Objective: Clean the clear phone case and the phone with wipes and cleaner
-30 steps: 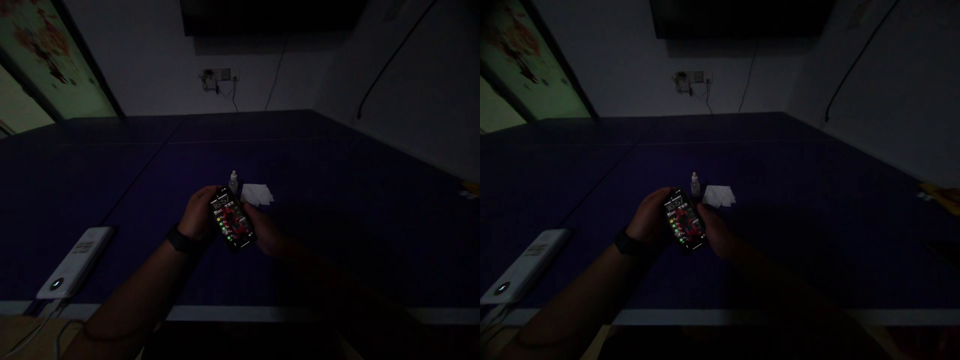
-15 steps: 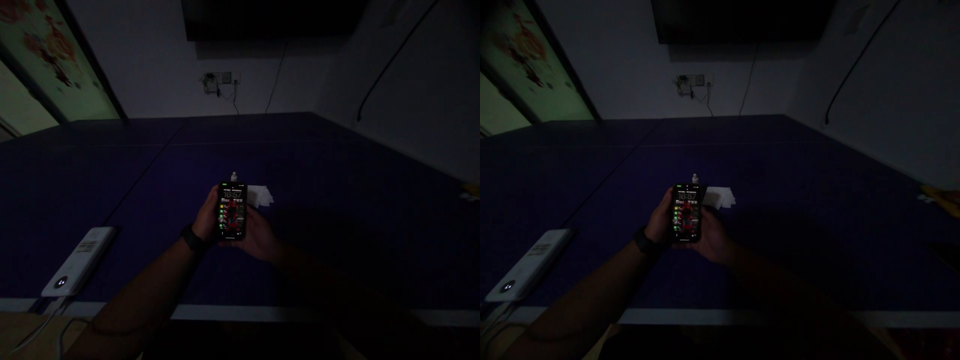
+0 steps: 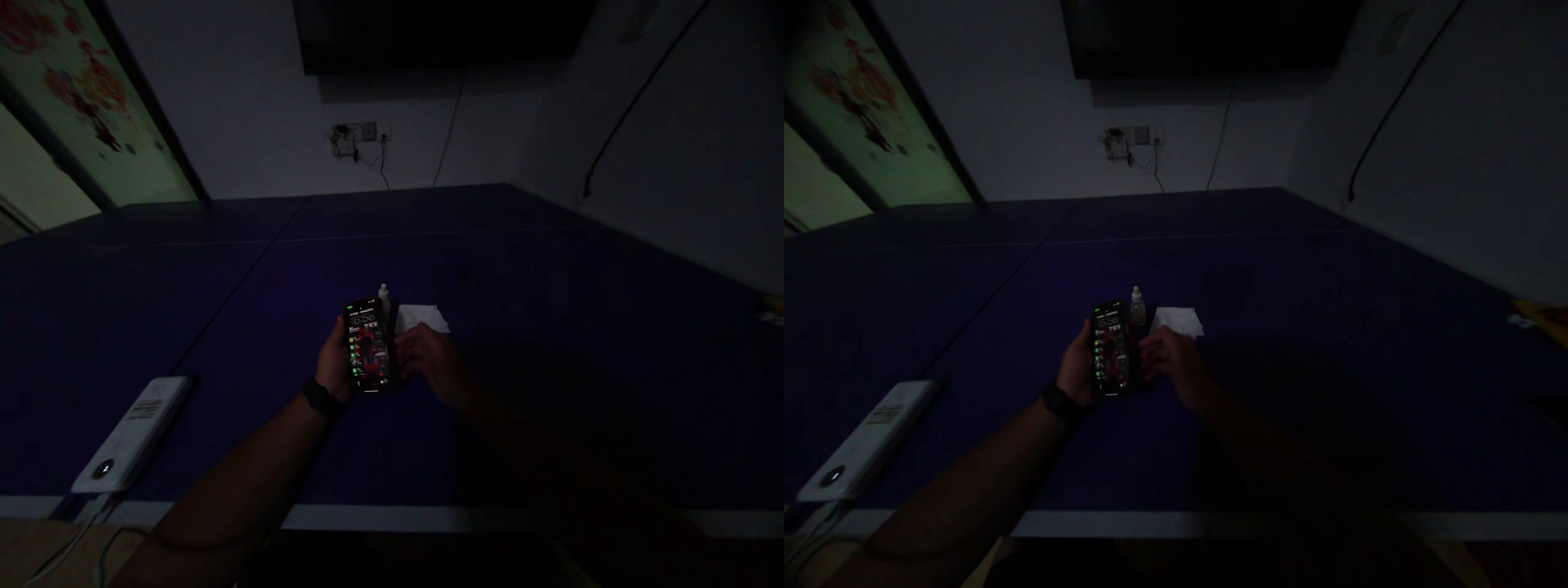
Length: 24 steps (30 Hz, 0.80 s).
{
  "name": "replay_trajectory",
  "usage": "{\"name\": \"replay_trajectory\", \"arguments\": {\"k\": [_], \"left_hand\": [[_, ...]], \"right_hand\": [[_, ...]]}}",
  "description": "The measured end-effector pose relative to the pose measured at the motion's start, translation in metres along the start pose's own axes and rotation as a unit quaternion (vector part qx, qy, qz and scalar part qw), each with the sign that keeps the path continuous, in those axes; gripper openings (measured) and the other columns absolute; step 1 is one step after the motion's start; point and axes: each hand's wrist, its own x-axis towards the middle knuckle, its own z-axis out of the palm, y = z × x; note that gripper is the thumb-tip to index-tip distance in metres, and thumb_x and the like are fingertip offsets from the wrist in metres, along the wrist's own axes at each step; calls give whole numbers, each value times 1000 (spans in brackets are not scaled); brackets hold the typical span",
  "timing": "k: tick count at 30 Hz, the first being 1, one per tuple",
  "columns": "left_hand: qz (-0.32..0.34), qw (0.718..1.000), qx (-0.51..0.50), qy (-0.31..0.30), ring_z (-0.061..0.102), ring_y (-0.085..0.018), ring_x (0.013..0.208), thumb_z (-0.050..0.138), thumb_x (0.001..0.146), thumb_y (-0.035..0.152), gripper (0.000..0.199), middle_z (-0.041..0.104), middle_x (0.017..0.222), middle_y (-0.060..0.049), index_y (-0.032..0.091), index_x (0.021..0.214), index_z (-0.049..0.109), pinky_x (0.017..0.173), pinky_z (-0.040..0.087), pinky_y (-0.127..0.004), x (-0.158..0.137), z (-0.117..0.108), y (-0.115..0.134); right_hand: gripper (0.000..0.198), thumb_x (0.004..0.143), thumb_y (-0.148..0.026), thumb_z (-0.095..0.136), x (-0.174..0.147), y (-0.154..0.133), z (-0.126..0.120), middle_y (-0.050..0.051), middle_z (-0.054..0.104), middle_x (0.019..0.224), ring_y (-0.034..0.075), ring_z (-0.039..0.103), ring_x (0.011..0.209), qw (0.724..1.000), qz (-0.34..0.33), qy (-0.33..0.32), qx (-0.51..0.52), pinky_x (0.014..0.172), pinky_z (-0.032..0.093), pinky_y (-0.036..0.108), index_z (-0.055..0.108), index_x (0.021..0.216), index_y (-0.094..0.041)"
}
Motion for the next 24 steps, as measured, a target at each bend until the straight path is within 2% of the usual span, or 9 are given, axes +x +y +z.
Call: {"name": "replay_trajectory", "arguments": {"k": [4,6,8,11,14,20,24], "left_hand": [[-45,999,-16,-8,75,-20,78,46,104,69,63,80,90,-10,14,105,78,83,59,-35,-1,-3,2],[-59,998,-16,-22,74,-20,74,47,104,68,62,80,86,-9,14,102,78,80,59,-35,-2,-2,-1],[-65,997,-15,-24,75,-20,72,47,105,67,60,80,86,-9,15,100,77,77,59,-34,-3,1,-4],[-64,998,-21,-7,76,-20,75,46,107,61,56,81,90,-8,15,103,77,79,59,-33,-3,6,-8],[-66,998,-22,3,78,-21,81,41,109,60,58,82,91,-9,15,103,77,83,60,-34,-3,10,-10],[-43,999,-1,4,79,-24,93,50,107,59,52,82,99,-10,16,108,77,90,60,-36,-2,6,-12],[-34,999,15,-17,79,-26,99,56,103,62,52,82,104,-11,16,112,76,92,60,-38,0,2,-14]], "right_hand": [[29,84,-49,74,-3,-11,4,-5,61,65,14,57,52,1000,-11,-9,6,45,41,24,61,82,-23],[28,82,-48,73,-6,-7,14,-5,65,74,14,58,55,1000,-12,-19,16,47,43,24,60,91,-25],[33,81,-48,72,-8,-1,26,-2,72,87,17,65,68,999,-21,-27,33,58,51,28,62,104,-27],[38,82,-50,69,-10,6,39,1,76,96,23,72,87,996,-31,-41,75,77,58,37,63,112,-27],[40,82,-53,67,-10,7,41,2,78,98,27,74,98,994,-28,-57,88,85,59,42,63,112,-27],[46,81,-57,70,-10,4,39,5,79,101,28,75,99,996,9,-67,66,84,60,43,66,115,-26],[46,80,-60,69,-9,6,39,5,79,98,28,75,95,996,14,-62,57,82,60,42,69,110,-25]]}}
